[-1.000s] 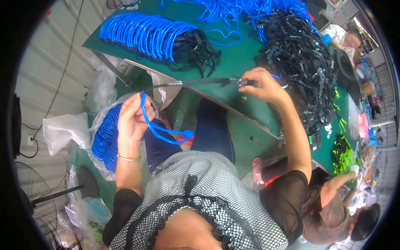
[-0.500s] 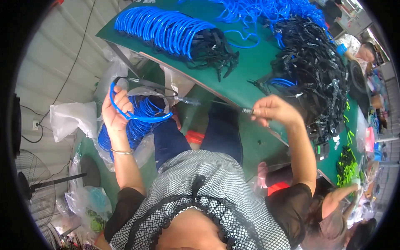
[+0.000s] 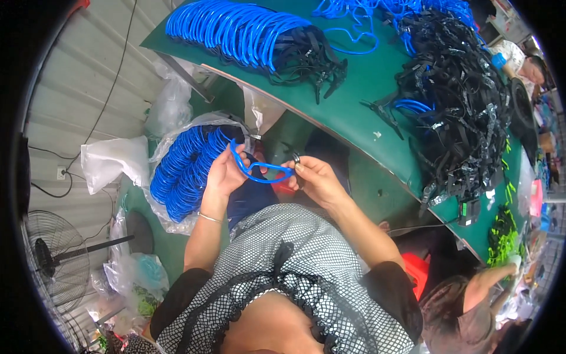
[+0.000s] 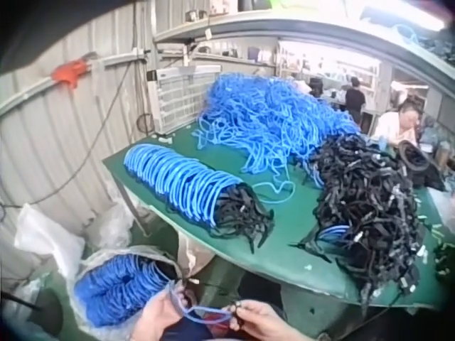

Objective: Trimming and assembling blue plastic headbands with black straps using scissors in a factory setting.

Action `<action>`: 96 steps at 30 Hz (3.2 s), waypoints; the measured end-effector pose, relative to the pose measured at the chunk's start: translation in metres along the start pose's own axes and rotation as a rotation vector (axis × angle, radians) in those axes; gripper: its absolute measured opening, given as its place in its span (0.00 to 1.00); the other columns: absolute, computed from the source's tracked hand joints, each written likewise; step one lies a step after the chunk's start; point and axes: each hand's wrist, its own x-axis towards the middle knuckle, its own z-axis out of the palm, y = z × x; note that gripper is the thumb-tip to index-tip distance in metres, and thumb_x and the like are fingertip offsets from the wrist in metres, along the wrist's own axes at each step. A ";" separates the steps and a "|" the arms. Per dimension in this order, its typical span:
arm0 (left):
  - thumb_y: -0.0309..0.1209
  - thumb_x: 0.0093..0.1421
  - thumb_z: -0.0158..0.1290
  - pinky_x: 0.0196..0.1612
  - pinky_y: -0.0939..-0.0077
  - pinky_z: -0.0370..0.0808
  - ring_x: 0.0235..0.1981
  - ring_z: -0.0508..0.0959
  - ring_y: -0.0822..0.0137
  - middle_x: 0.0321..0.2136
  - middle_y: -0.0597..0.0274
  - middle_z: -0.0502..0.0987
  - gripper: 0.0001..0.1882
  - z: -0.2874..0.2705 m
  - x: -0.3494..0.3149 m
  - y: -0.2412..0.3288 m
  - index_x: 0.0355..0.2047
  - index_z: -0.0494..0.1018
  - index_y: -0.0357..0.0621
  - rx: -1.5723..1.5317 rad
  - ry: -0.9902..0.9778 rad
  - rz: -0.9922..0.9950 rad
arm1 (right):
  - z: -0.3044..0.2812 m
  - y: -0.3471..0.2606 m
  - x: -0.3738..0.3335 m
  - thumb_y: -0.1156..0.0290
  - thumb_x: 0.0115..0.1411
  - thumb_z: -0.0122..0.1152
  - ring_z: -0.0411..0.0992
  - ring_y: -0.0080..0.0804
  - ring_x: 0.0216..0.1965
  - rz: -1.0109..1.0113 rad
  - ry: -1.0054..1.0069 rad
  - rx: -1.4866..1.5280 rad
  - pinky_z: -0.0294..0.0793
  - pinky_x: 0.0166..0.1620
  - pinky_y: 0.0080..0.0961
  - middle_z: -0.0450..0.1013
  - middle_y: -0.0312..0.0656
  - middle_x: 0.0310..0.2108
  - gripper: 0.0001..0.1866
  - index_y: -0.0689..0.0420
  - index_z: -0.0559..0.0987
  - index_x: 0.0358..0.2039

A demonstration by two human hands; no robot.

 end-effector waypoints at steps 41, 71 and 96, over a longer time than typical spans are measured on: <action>0.34 0.56 0.53 0.19 0.75 0.61 0.16 0.66 0.72 0.13 0.60 0.67 0.14 0.055 -0.027 -0.058 0.20 0.69 0.35 1.438 -0.164 0.650 | 0.015 0.019 0.032 0.72 0.56 0.59 0.62 0.13 0.23 -0.149 0.365 -0.332 0.61 0.27 0.12 0.68 0.28 0.20 0.10 0.56 0.72 0.19; 0.35 0.54 0.56 0.15 0.90 0.49 0.13 0.55 0.85 0.17 0.75 0.65 0.17 0.125 -0.062 0.112 0.36 0.70 0.33 0.828 -0.504 0.119 | -0.006 -0.013 0.045 0.84 0.44 0.55 0.67 0.25 0.22 -0.638 0.422 -1.276 0.69 0.28 0.21 0.65 0.41 0.34 0.13 0.58 0.69 0.32; 0.36 0.50 0.57 0.25 0.86 0.62 0.28 0.69 0.78 0.30 0.65 0.71 0.25 0.207 -0.016 0.143 0.46 0.67 0.35 1.459 -0.481 0.401 | 0.018 -0.107 0.031 0.75 0.53 0.60 0.70 0.20 0.25 -0.415 0.275 -0.561 0.68 0.27 0.14 0.70 0.35 0.28 0.20 0.56 0.67 0.46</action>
